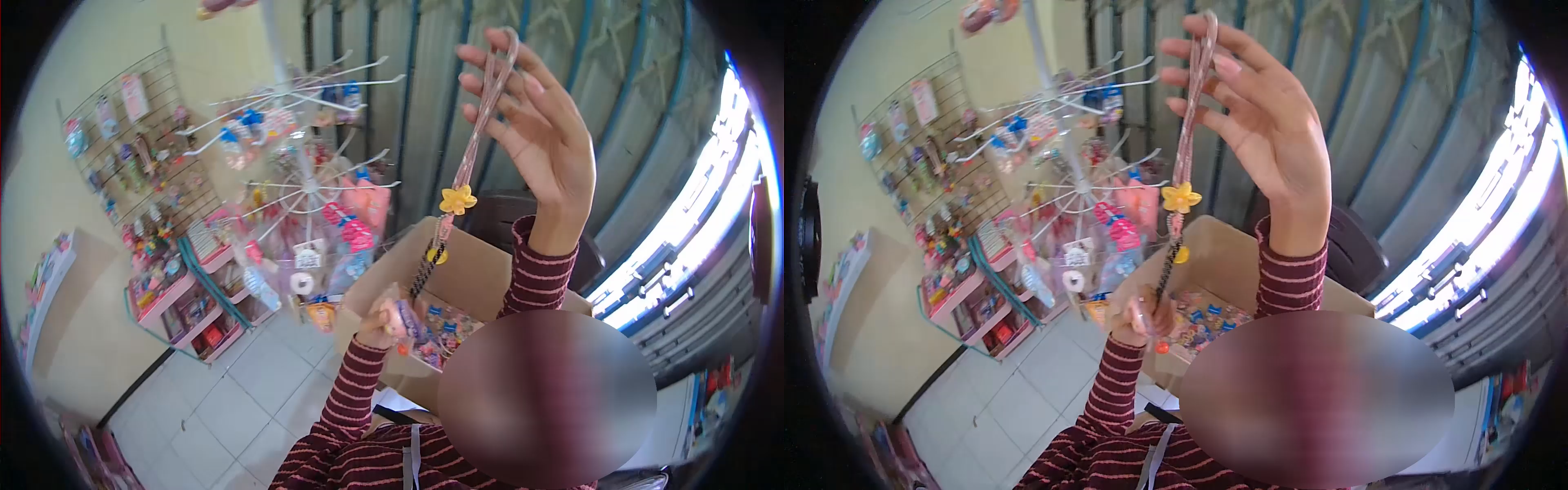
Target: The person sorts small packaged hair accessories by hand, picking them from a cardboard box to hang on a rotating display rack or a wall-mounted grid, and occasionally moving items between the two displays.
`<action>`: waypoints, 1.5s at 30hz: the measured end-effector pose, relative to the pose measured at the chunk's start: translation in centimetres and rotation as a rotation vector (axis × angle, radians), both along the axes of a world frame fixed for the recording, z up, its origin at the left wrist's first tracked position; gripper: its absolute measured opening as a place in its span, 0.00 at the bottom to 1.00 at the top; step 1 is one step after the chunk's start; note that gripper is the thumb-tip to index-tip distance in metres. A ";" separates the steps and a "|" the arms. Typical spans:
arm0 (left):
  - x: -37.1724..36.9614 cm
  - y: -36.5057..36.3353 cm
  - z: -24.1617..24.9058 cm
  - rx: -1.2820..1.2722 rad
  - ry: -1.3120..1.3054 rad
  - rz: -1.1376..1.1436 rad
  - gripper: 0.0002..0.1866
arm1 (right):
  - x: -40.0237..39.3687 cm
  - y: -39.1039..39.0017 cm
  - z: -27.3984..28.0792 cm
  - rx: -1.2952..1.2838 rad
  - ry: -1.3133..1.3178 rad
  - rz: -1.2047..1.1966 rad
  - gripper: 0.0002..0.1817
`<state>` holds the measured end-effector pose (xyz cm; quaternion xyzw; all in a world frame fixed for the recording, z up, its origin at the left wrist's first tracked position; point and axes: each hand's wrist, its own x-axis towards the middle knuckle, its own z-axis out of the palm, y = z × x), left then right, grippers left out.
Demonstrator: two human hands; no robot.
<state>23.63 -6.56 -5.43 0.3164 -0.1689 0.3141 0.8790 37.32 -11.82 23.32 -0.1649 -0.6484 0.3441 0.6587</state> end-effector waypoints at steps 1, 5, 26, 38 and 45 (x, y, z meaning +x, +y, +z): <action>-2.0 1.0 -0.4 0.107 -0.029 0.028 0.18 | -1.4 0.6 0.2 0.046 0.018 0.031 0.21; -9.6 0.1 3.5 0.156 -0.020 0.428 0.19 | -9.5 2.2 0.2 0.038 -0.005 0.135 0.21; -31.6 4.5 -2.3 -0.445 0.578 1.588 0.10 | -34.2 18.0 -4.0 -0.118 0.035 0.648 0.18; -41.7 17.9 -4.7 -0.484 0.739 1.616 0.13 | -40.7 41.7 -10.8 -0.012 0.013 -0.174 0.09; -46.7 28.1 -3.1 -0.507 0.694 1.579 0.08 | -45.1 53.2 -12.5 -0.029 0.087 -0.184 0.08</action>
